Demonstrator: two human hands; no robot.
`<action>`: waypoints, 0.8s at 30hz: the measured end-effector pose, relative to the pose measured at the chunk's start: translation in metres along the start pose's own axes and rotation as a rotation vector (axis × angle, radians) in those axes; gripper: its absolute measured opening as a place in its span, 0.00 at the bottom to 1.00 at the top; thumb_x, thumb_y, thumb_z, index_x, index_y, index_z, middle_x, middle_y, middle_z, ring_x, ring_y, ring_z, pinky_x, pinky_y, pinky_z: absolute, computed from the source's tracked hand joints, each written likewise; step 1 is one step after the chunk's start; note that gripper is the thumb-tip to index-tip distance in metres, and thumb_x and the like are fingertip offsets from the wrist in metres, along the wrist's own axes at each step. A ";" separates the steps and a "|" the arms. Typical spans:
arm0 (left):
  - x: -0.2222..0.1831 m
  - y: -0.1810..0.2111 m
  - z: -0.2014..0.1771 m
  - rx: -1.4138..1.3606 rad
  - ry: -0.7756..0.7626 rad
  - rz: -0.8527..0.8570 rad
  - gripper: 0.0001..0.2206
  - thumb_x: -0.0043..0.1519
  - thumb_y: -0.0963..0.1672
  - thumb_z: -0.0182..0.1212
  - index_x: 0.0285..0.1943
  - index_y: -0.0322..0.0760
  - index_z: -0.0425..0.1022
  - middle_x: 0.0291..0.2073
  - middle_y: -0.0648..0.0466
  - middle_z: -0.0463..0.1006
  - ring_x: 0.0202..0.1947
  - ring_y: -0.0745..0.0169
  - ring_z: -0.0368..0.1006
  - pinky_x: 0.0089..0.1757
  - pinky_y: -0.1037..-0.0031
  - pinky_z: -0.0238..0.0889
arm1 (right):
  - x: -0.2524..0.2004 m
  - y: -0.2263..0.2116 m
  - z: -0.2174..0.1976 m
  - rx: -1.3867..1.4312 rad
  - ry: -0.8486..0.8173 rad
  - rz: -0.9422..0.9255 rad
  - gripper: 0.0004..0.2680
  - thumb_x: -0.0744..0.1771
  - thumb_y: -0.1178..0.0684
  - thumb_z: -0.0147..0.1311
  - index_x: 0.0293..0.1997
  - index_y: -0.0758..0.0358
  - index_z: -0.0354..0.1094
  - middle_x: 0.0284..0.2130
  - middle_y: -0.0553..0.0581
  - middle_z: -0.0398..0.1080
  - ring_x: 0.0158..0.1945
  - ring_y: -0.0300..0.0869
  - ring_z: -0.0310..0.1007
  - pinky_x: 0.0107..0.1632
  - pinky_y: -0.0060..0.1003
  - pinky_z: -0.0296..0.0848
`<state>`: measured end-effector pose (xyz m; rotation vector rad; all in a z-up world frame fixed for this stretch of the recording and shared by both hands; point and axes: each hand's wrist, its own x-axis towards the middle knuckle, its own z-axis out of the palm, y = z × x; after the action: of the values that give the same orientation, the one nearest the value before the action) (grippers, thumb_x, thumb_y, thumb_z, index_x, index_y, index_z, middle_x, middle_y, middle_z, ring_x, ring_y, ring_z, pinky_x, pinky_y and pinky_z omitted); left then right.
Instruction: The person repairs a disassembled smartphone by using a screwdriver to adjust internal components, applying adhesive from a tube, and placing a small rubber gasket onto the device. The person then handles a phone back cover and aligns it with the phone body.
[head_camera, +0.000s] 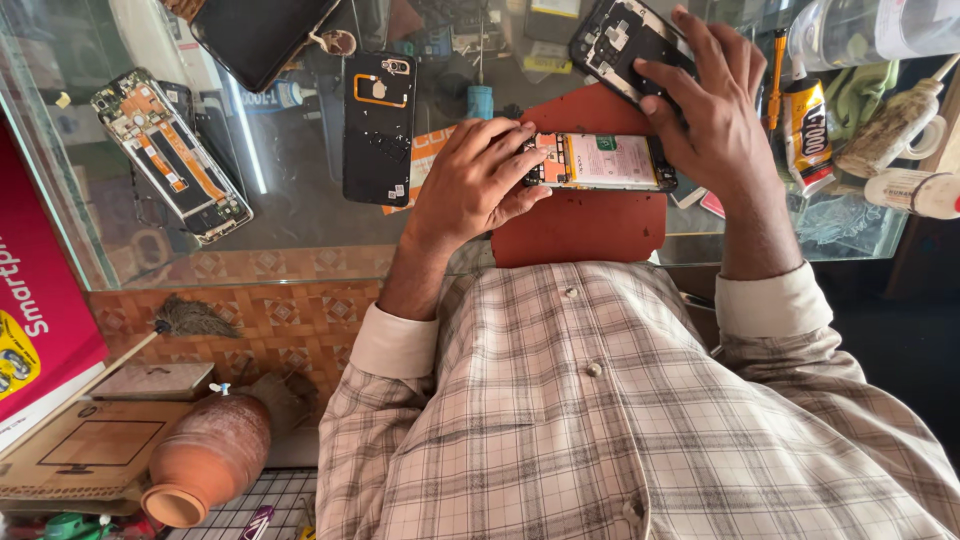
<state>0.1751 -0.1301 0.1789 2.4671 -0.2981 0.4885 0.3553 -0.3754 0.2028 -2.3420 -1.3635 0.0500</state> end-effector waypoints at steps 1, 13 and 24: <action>-0.001 -0.001 0.001 -0.001 -0.006 -0.004 0.21 0.70 0.54 0.61 0.58 0.34 0.77 0.55 0.46 0.80 0.58 0.48 0.71 0.57 0.56 0.66 | 0.000 -0.001 -0.002 -0.026 0.034 -0.020 0.09 0.70 0.57 0.58 0.57 0.62 0.75 0.67 0.68 0.62 0.68 0.61 0.58 0.68 0.57 0.54; -0.019 0.005 0.007 0.074 -0.075 -0.017 0.26 0.61 0.55 0.67 0.60 0.36 0.76 0.62 0.44 0.75 0.66 0.46 0.67 0.65 0.53 0.60 | -0.089 0.021 -0.010 -0.272 0.251 0.378 0.11 0.67 0.61 0.57 0.54 0.72 0.66 0.48 0.63 0.68 0.53 0.52 0.66 0.57 0.49 0.66; -0.014 0.011 0.001 0.067 0.019 0.044 0.28 0.59 0.55 0.69 0.57 0.29 0.75 0.60 0.41 0.74 0.64 0.43 0.67 0.61 0.51 0.62 | -0.095 0.028 -0.028 -0.219 0.229 0.490 0.12 0.68 0.64 0.57 0.58 0.65 0.65 0.51 0.63 0.64 0.53 0.53 0.69 0.54 0.48 0.69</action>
<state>0.1588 -0.1383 0.1784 2.5240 -0.3336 0.5487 0.3362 -0.4770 0.2005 -2.7135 -0.6971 -0.2268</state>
